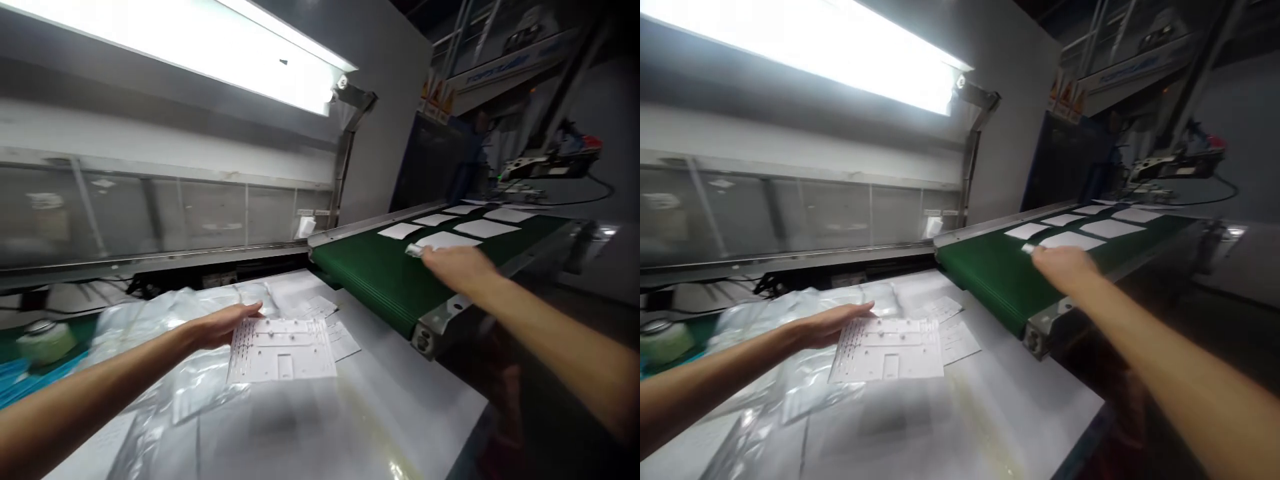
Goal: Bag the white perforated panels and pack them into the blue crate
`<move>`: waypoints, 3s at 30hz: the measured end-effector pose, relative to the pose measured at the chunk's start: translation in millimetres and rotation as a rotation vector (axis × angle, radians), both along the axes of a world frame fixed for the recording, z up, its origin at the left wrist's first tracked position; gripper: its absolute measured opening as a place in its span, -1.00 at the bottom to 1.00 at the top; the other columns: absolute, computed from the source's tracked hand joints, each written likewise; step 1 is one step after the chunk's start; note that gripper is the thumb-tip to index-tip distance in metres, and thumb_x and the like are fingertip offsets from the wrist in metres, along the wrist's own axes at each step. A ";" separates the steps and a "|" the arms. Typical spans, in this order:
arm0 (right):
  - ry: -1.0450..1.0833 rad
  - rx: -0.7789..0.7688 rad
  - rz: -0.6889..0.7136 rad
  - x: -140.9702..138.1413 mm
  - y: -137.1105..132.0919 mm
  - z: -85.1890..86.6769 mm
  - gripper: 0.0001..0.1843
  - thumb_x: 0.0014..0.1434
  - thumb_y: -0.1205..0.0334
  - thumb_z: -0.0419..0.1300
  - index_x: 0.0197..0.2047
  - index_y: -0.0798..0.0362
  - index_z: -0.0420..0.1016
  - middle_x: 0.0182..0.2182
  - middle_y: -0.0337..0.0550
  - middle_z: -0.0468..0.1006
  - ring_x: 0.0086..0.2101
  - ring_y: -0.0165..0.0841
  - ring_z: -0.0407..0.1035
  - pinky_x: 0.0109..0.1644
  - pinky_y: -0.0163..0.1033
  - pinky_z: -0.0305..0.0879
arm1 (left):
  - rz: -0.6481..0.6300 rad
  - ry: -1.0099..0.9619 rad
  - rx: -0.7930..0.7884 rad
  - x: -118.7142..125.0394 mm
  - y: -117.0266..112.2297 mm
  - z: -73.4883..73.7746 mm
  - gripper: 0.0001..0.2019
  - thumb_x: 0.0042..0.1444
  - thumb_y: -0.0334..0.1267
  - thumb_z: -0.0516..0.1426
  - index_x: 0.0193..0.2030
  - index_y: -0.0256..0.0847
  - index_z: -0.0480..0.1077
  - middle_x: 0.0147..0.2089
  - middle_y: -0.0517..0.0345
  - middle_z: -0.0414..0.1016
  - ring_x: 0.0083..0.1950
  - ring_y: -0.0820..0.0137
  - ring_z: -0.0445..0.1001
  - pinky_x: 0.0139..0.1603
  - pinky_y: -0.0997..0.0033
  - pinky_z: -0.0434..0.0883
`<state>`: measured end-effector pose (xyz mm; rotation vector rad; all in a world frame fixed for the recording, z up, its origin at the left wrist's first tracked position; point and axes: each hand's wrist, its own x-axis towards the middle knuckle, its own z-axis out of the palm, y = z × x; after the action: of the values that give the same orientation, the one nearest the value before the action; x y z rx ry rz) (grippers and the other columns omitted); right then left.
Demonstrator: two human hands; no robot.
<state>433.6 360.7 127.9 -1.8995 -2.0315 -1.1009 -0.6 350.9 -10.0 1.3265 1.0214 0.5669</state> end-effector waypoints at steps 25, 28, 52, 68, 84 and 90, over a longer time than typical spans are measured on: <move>1.183 -0.399 0.476 -194.4 -217.5 -240.0 -0.40 0.19 0.19 0.03 0.28 -0.23 0.00 0.29 -0.10 0.03 0.17 -0.06 0.14 0.09 0.10 0.28 | -0.242 -0.114 0.078 -64.4 -109.3 -61.6 -0.67 -0.03 -0.17 0.25 -0.11 -0.24 0.46 -0.10 0.06 0.53 -0.03 0.22 0.46 0.02 0.25 0.37; 1.734 -0.407 0.210 -214.1 -213.8 -246.7 -0.12 0.03 -0.11 0.17 0.32 -0.15 -0.17 0.25 0.04 0.11 0.03 -0.05 0.31 -0.03 0.02 0.36 | -0.229 -0.006 0.328 -57.2 -120.2 -63.6 -0.68 0.03 -0.10 0.19 -0.12 -0.23 0.46 -0.11 0.07 0.52 -0.08 0.23 0.47 -0.09 0.31 0.41; 1.810 -0.457 0.214 -249.5 -234.5 -278.2 -0.39 0.05 -0.08 0.15 0.13 -0.08 0.13 0.04 -0.11 0.41 0.05 -0.17 0.29 0.07 -0.12 0.26 | -0.442 0.368 0.486 -54.1 -150.0 -59.1 -0.55 0.12 -0.13 0.11 0.18 0.04 0.24 0.13 0.16 0.38 0.09 0.22 0.36 0.02 0.37 0.33; 1.838 -0.471 0.247 -252.5 -243.8 -280.8 -0.35 0.14 -0.10 0.08 0.22 -0.10 -0.02 0.17 -0.09 0.26 0.17 -0.21 0.13 0.21 -0.07 0.09 | -0.573 0.256 0.199 -46.3 -143.7 -47.1 -0.53 0.04 0.02 0.15 0.08 -0.09 0.33 -0.06 0.14 0.50 -0.11 0.24 0.47 -0.19 0.43 0.39; 2.170 -0.504 0.382 -232.8 -228.1 -285.5 -0.62 0.03 -0.18 0.16 -0.28 -0.05 0.31 0.06 -0.08 0.40 -0.03 -0.12 0.35 -0.07 -0.14 0.35 | -0.545 0.201 0.078 -60.4 -118.6 -47.9 -0.57 0.13 0.15 -0.02 -0.21 -0.08 0.52 -0.18 0.18 0.52 -0.14 0.28 0.41 -0.14 0.41 0.30; 2.228 -0.507 0.383 -232.4 -223.2 -288.0 -0.62 -0.01 -0.16 0.21 -0.31 -0.04 0.33 0.07 -0.07 0.39 -0.04 -0.11 0.36 -0.06 -0.16 0.33 | -0.554 0.234 0.039 -58.1 -113.9 -50.9 -0.55 0.10 0.17 0.00 -0.05 -0.02 0.47 0.09 0.17 0.45 0.11 0.16 0.36 0.00 0.28 0.34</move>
<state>201.2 137.5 -160.1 -1.1566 -0.8849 1.3173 -58.7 237.0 -60.9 1.6541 0.7776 0.0124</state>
